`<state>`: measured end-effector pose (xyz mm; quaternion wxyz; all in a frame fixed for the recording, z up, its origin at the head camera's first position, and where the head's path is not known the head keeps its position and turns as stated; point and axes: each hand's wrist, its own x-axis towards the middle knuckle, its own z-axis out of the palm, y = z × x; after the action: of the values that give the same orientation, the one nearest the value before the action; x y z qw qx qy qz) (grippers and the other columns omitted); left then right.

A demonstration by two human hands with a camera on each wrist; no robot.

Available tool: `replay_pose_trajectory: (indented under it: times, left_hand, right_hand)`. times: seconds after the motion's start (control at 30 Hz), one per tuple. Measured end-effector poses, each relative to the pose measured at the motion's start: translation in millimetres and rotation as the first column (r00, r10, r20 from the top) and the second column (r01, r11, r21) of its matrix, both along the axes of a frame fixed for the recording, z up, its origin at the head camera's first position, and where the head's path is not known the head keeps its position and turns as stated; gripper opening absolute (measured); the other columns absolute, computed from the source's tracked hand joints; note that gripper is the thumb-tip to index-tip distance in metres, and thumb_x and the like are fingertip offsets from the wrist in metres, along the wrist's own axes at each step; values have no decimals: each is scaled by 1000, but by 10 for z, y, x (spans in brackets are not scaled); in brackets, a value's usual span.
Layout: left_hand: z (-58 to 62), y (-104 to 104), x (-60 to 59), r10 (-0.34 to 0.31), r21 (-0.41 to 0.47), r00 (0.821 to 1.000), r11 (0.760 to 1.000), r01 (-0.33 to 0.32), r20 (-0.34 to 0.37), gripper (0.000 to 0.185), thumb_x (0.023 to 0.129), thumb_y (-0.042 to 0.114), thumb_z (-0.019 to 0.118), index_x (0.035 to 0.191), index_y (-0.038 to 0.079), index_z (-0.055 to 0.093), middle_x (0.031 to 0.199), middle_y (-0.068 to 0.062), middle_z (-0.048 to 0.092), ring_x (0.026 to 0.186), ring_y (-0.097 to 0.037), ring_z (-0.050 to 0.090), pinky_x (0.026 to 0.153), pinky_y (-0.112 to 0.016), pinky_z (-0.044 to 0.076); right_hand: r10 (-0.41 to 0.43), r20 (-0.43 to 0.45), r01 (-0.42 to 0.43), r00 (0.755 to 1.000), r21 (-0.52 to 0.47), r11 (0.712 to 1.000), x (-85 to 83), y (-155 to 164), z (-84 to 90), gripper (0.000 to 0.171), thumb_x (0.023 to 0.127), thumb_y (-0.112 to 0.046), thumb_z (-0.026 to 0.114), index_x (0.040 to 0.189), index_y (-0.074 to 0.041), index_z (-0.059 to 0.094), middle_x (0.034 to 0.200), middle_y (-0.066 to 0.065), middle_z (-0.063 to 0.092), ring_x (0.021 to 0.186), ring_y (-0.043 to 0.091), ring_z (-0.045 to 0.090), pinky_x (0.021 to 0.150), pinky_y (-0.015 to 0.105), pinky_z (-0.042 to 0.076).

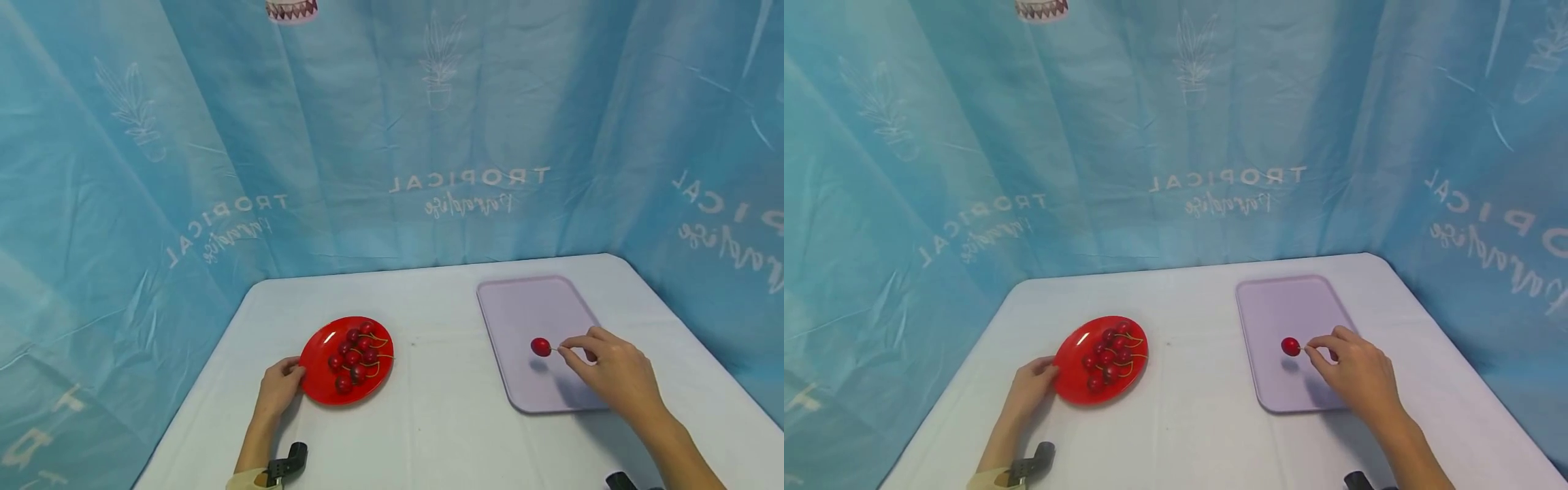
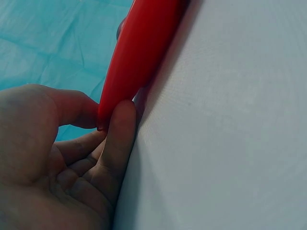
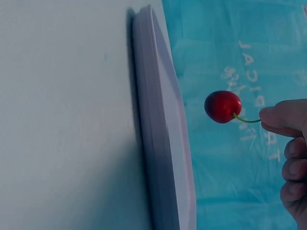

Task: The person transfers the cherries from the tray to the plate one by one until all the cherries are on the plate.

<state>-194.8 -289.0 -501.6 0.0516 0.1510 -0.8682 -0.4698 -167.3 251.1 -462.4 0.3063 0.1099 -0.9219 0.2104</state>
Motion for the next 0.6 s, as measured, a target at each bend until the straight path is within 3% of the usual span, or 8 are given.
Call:
replay_pose_trajectory:
  times: [0.27, 0.6]
  left_hand:
    - [-8, 6, -13, -10, 8, 1000, 1000, 10, -11, 39, 93, 18, 53, 125, -2, 58, 109, -17, 63, 89, -24, 60, 71, -27, 53]
    - [-25, -11, -17, -4, 12, 1000, 1000, 5, -12, 37, 93, 18, 53, 124, -1, 60, 108, -15, 65, 88, -23, 60, 71, -28, 53]
  right_hand:
    - [120, -59, -119, 991, 26, 993, -125, -276, 41, 15, 69, -14, 83, 79, -22, 76, 65, -10, 41, 55, 4, 34, 42, 21, 30]
    - [224, -37, -225, 974, -21, 974, -303, -548, 4, 10, 73, -17, 82, 79, -22, 75, 63, -14, 37, 53, 4, 33, 43, 21, 29]
